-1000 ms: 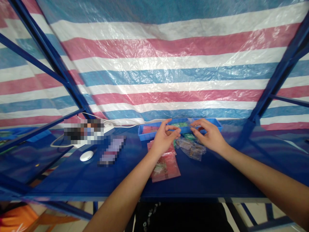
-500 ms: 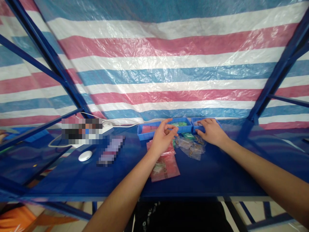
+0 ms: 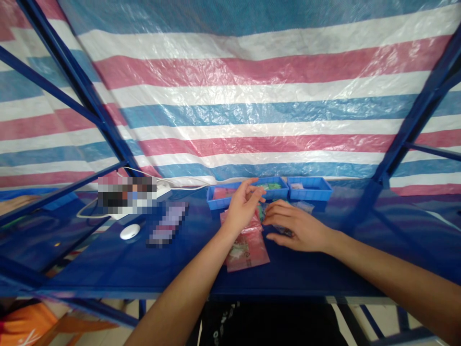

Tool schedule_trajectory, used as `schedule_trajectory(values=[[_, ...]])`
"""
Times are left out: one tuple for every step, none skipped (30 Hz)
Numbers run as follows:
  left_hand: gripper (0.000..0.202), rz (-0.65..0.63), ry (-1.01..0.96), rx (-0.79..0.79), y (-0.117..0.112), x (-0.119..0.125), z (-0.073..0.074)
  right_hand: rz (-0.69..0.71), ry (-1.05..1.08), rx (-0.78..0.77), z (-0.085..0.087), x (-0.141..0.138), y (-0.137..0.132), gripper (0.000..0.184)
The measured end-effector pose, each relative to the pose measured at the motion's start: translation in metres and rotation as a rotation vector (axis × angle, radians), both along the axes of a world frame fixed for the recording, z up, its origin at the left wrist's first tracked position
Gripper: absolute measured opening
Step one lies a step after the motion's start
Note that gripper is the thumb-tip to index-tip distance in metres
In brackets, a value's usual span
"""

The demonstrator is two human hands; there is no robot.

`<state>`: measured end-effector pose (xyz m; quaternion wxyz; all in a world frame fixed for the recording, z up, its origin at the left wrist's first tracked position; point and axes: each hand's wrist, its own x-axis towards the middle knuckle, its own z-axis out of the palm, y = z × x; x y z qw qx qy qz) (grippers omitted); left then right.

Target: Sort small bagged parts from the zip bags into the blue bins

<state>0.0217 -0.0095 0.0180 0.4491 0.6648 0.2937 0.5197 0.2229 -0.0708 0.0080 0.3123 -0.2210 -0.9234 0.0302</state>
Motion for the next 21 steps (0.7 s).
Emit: schedule_trajectory(values=[[0.045,0.006,0.005,0.003,-0.001,0.0,0.001,0.049,-0.013,0.008,0.001,-0.008,-0.008,0.03],[0.044,0.009,0.01,0.007,-0.001,0.0,0.002,0.108,-0.036,0.03,0.001,-0.016,-0.015,0.034],[0.044,0.012,0.014,0.013,-0.002,-0.001,0.002,0.155,-0.073,0.05,0.0,-0.022,-0.02,0.037],[0.043,0.015,0.02,0.019,-0.002,-0.001,0.003,0.183,-0.102,0.073,-0.001,-0.027,-0.025,0.038],[0.043,0.016,0.025,0.025,-0.003,-0.001,0.003,0.211,-0.138,0.09,-0.002,-0.03,-0.028,0.034],[0.043,0.017,0.029,0.029,-0.003,-0.001,0.003,0.224,-0.173,0.105,-0.004,-0.033,-0.03,0.028],[0.043,0.017,0.033,0.033,-0.003,-0.001,0.003,0.224,-0.205,0.12,-0.006,-0.034,-0.03,0.024],[0.044,0.016,0.036,0.038,-0.003,-0.001,0.003,0.216,-0.229,0.132,-0.008,-0.035,-0.03,0.023],[0.044,0.014,0.04,0.043,-0.003,-0.001,0.003,0.203,-0.245,0.142,-0.01,-0.035,-0.03,0.023],[0.044,0.011,0.043,0.047,-0.003,-0.002,0.002,0.191,-0.251,0.148,-0.011,-0.035,-0.029,0.023],[0.044,0.009,0.046,0.052,-0.003,-0.002,0.002,0.183,-0.25,0.15,-0.012,-0.035,-0.028,0.023],[0.044,0.007,0.049,0.057,-0.003,-0.002,0.001,0.182,-0.248,0.147,-0.012,-0.034,-0.028,0.022],[0.045,0.006,0.051,0.059,-0.003,-0.002,0.001,0.185,-0.239,0.141,-0.012,-0.034,-0.028,0.021],[0.045,0.006,0.05,0.06,-0.004,-0.002,0.001,0.189,-0.22,0.131,-0.012,-0.033,-0.028,0.021],[0.045,0.005,0.047,0.057,-0.004,-0.002,0.002,0.191,-0.184,0.116,-0.012,-0.032,-0.029,0.021],[0.045,0.003,0.041,0.052,-0.005,-0.002,0.003,0.184,-0.134,0.093,-0.011,-0.031,-0.029,0.023],[0.044,-0.001,0.032,0.044,-0.005,-0.002,0.004,0.166,-0.071,0.066,-0.01,-0.028,-0.028,0.026],[0.043,-0.014,0.018,0.028,-0.006,-0.002,0.005,0.138,0.002,0.039,-0.009,-0.025,-0.027,0.028],[0.043,-0.044,-0.002,0.002,-0.007,-0.003,0.007,0.099,0.073,0.011,-0.008,-0.022,-0.025,0.03],[0.044,-0.091,-0.026,-0.038,-0.007,-0.003,0.009,0.056,0.144,-0.008,-0.007,-0.017,-0.023,0.031],[0.048,-0.156,-0.052,-0.09,-0.007,-0.003,0.011,0.011,0.209,-0.024,-0.007,-0.013,-0.019,0.03]])
